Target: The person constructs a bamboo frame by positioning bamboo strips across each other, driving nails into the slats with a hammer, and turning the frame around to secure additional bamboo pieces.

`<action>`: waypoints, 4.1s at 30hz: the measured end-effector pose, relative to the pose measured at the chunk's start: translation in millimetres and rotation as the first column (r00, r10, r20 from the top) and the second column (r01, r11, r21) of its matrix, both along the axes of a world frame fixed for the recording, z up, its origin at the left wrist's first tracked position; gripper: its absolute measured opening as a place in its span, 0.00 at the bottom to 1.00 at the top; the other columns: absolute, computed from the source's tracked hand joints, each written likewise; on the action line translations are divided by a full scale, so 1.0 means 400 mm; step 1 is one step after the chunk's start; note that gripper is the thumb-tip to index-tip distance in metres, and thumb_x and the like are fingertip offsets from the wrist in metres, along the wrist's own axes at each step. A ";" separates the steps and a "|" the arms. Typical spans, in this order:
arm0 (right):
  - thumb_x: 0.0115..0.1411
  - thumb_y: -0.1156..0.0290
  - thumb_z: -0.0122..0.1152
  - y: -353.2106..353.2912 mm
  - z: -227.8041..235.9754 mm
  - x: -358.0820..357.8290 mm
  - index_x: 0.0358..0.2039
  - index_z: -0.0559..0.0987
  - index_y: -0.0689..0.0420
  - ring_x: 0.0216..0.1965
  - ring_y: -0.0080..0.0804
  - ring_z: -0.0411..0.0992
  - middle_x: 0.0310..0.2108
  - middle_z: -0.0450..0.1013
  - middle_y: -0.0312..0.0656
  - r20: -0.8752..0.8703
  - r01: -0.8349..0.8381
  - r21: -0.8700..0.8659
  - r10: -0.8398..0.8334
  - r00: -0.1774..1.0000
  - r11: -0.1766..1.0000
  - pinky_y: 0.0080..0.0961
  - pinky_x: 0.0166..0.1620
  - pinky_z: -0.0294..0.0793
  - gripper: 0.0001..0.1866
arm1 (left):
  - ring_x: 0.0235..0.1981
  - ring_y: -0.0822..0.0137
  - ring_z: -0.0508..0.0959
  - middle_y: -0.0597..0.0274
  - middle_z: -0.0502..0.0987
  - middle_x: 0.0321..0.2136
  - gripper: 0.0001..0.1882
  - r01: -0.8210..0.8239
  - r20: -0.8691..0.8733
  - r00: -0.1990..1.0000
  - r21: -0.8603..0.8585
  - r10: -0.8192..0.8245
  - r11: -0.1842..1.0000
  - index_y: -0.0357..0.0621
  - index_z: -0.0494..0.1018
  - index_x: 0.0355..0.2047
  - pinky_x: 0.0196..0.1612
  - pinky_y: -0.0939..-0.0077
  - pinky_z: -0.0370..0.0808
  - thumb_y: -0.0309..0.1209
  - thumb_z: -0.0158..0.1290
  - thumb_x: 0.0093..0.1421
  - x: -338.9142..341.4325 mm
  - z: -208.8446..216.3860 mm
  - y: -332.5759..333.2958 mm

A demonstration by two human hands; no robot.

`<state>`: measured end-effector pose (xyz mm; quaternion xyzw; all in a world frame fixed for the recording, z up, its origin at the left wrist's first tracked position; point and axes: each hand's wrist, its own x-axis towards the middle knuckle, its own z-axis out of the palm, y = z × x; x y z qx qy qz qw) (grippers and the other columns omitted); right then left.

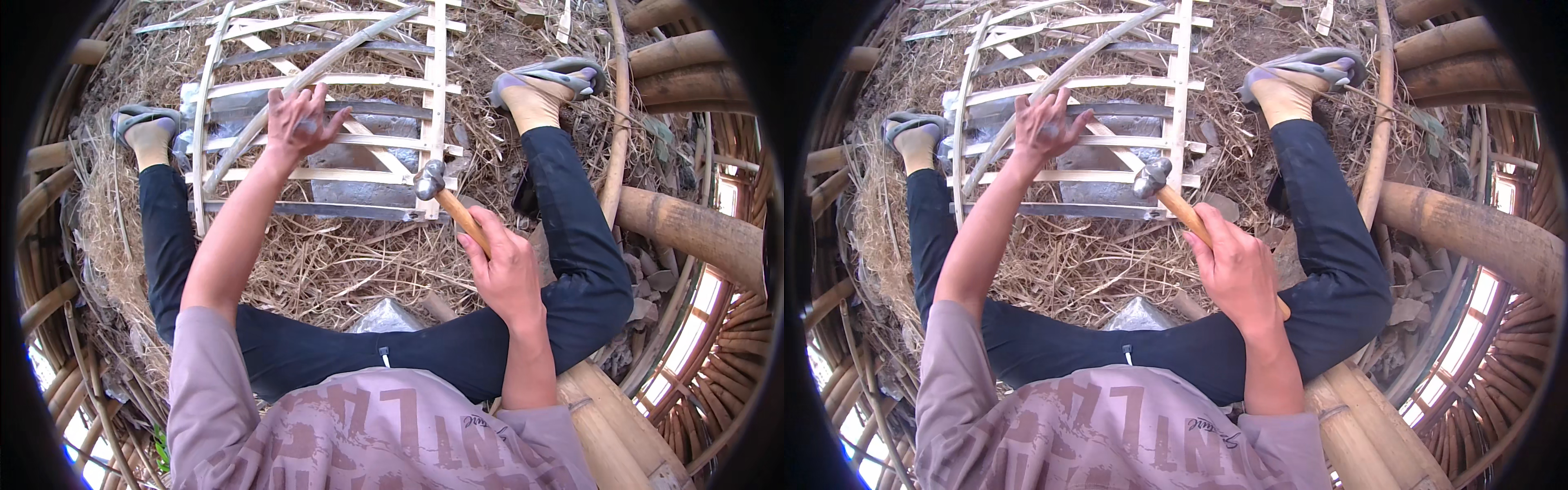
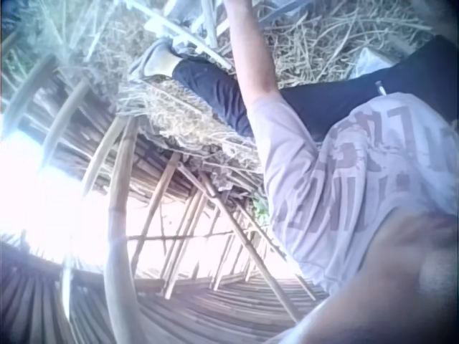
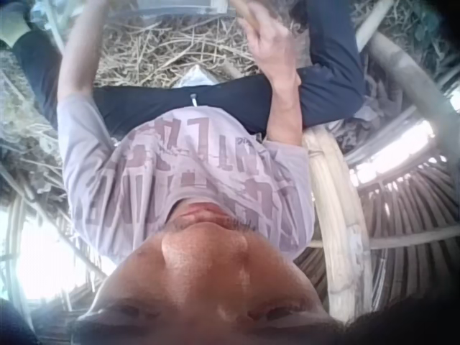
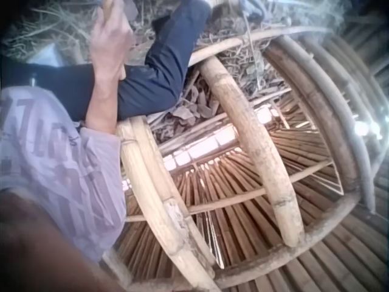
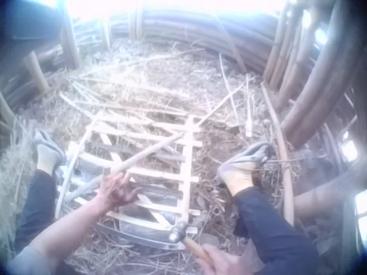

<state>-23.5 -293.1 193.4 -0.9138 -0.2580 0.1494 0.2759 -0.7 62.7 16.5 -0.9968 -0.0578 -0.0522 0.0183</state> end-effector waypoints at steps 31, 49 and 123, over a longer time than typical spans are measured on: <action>0.65 0.69 0.66 0.031 0.028 0.001 0.51 0.77 0.58 0.33 0.54 0.81 0.35 0.81 0.54 0.091 0.038 0.009 -0.039 0.995 0.999 0.43 0.34 0.79 0.16 | 0.24 0.66 0.83 0.62 0.83 0.23 0.33 -0.261 -0.114 0.961 -0.074 0.252 0.963 0.51 0.78 0.32 0.41 0.59 0.69 0.69 0.50 0.61 -0.079 0.033 -0.071; 0.65 0.70 0.65 0.023 0.004 0.013 0.52 0.77 0.60 0.34 0.55 0.80 0.36 0.81 0.54 0.008 0.030 0.080 -0.031 0.999 0.996 0.44 0.35 0.78 0.16 | 0.21 0.70 0.82 0.63 0.84 0.23 0.30 -0.117 0.178 0.980 0.142 0.092 0.983 0.48 0.82 0.38 0.41 0.64 0.62 0.63 0.50 0.66 -0.082 0.036 0.108; 0.65 0.73 0.56 0.105 -0.260 0.173 0.59 0.74 0.53 0.21 0.28 0.77 0.25 0.70 0.36 0.441 -0.185 -0.608 0.522 0.730 0.772 0.28 0.21 0.77 0.21 | 0.76 0.47 0.51 0.51 0.52 0.75 0.33 -0.213 0.110 0.962 -0.275 0.250 0.938 0.58 0.60 0.73 0.68 0.16 0.35 0.51 0.41 0.70 -0.031 -0.075 -0.185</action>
